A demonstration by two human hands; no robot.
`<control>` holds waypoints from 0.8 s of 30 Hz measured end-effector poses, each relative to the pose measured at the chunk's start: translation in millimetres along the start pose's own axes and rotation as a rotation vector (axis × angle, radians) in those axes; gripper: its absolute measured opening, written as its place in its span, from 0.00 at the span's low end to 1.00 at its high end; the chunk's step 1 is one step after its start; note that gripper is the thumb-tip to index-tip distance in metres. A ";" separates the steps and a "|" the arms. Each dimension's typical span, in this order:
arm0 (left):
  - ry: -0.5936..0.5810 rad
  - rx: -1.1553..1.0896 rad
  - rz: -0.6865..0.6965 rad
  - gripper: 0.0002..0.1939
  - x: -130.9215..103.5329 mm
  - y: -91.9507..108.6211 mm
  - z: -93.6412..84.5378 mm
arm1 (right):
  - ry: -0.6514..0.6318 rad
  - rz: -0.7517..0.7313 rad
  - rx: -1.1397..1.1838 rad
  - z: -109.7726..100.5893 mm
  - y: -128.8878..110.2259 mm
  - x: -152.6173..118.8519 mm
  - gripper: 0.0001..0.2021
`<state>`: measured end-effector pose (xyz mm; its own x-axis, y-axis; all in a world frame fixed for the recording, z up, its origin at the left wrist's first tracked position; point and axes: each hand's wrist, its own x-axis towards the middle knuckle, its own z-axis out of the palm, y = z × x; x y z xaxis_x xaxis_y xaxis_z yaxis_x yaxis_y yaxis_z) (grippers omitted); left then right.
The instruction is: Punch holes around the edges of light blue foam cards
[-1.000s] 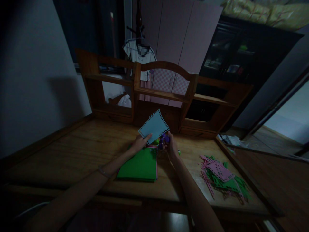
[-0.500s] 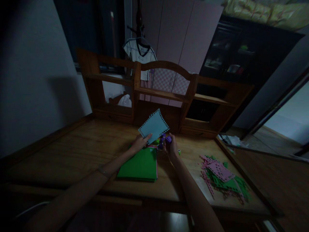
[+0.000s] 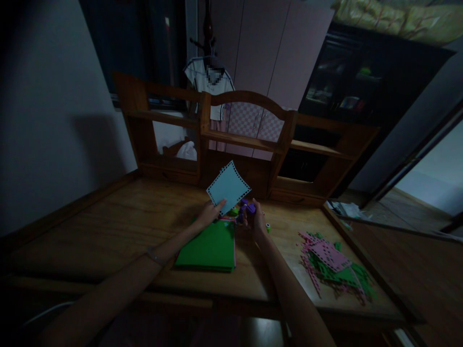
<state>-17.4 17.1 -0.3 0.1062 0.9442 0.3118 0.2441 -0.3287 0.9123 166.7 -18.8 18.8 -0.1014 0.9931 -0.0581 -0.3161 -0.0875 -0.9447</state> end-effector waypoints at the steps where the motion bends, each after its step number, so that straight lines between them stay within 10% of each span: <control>1: 0.008 -0.004 -0.001 0.23 -0.1 0.4 0.0 | -0.001 -0.012 -0.003 0.2 0.1 -0.1 0.27; 24: 0.066 -0.029 0.020 0.24 0.3 2.1 -3.4 | -0.015 -0.018 -0.007 4.6 0.5 -1.9 0.25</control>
<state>-20.1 16.7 2.6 0.0467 0.9370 0.3461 0.2148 -0.3478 0.9126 162.3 -21.1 20.0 -0.1097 0.9933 -0.0368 -0.3114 -0.0695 -0.9477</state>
